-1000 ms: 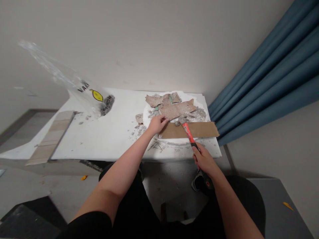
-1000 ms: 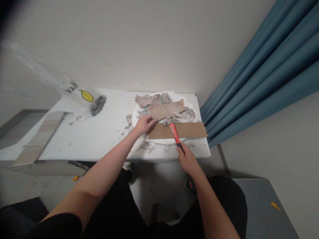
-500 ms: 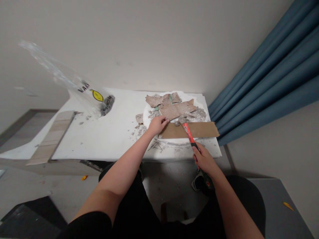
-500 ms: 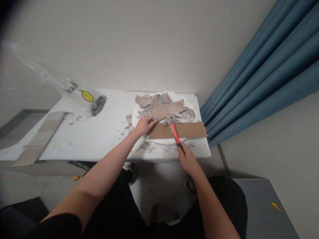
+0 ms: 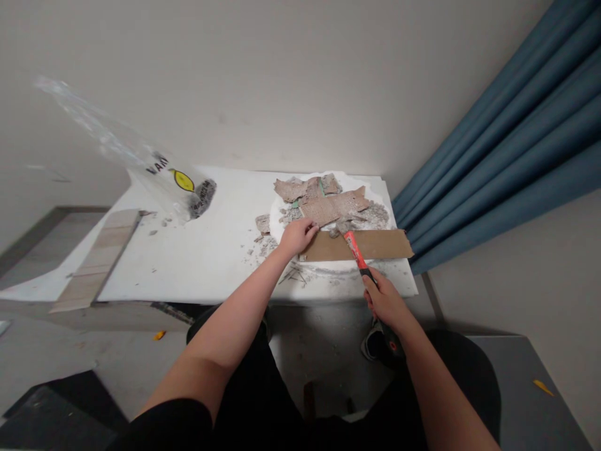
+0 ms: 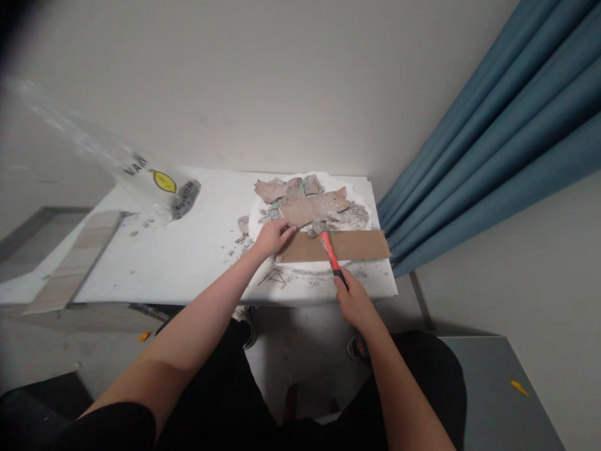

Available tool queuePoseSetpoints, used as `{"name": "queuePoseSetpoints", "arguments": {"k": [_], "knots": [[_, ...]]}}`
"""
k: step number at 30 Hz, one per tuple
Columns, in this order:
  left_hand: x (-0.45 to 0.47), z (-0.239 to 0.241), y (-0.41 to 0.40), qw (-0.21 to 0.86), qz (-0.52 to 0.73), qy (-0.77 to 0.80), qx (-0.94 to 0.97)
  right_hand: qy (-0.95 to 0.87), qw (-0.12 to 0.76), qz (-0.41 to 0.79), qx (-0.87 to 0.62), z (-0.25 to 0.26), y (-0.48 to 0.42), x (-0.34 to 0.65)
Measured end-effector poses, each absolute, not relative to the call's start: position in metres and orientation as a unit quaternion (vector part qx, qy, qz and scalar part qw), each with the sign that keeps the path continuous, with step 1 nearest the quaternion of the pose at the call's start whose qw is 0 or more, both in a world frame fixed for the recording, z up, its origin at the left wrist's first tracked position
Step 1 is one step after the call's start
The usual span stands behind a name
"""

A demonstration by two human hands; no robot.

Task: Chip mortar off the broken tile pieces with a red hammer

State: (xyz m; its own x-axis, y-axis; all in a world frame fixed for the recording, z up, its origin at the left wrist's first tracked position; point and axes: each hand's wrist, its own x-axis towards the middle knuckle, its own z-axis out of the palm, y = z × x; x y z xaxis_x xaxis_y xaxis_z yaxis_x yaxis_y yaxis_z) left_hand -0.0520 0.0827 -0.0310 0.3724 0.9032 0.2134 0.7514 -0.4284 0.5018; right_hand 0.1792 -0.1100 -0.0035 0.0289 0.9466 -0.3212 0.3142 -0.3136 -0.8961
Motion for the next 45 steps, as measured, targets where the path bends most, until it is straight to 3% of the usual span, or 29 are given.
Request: {"name": "queuePoseSetpoints", "arguments": {"k": [7,15,20,36,40,45], "knots": [[-0.047,-0.044,0.076,0.124,0.250,0.496,0.822,-0.596,0.328,0.334,-0.652,0.029,-0.101,0.160],[-0.045,-0.048,0.072,0.129,0.259,0.495,0.820,-0.640,0.248,0.265,-0.677,0.043,-0.091,0.143],[-0.045,-0.047,0.072,0.143,0.253,0.500,0.816,-0.634,0.194,0.254,-0.704,0.053,-0.096,0.140],[-0.045,-0.048,0.074,0.141,0.242,0.503,0.818,-0.626,0.169,0.250,-0.719,0.058,-0.104,0.133],[-0.045,-0.048,0.074,0.137,0.240,0.496,0.823,-0.631,0.196,0.230,-0.714,0.060,-0.105,0.131],[-0.045,-0.048,0.074,0.137,0.236,0.491,0.828,-0.629,0.162,0.246,-0.720,0.060,-0.104,0.128]]}}
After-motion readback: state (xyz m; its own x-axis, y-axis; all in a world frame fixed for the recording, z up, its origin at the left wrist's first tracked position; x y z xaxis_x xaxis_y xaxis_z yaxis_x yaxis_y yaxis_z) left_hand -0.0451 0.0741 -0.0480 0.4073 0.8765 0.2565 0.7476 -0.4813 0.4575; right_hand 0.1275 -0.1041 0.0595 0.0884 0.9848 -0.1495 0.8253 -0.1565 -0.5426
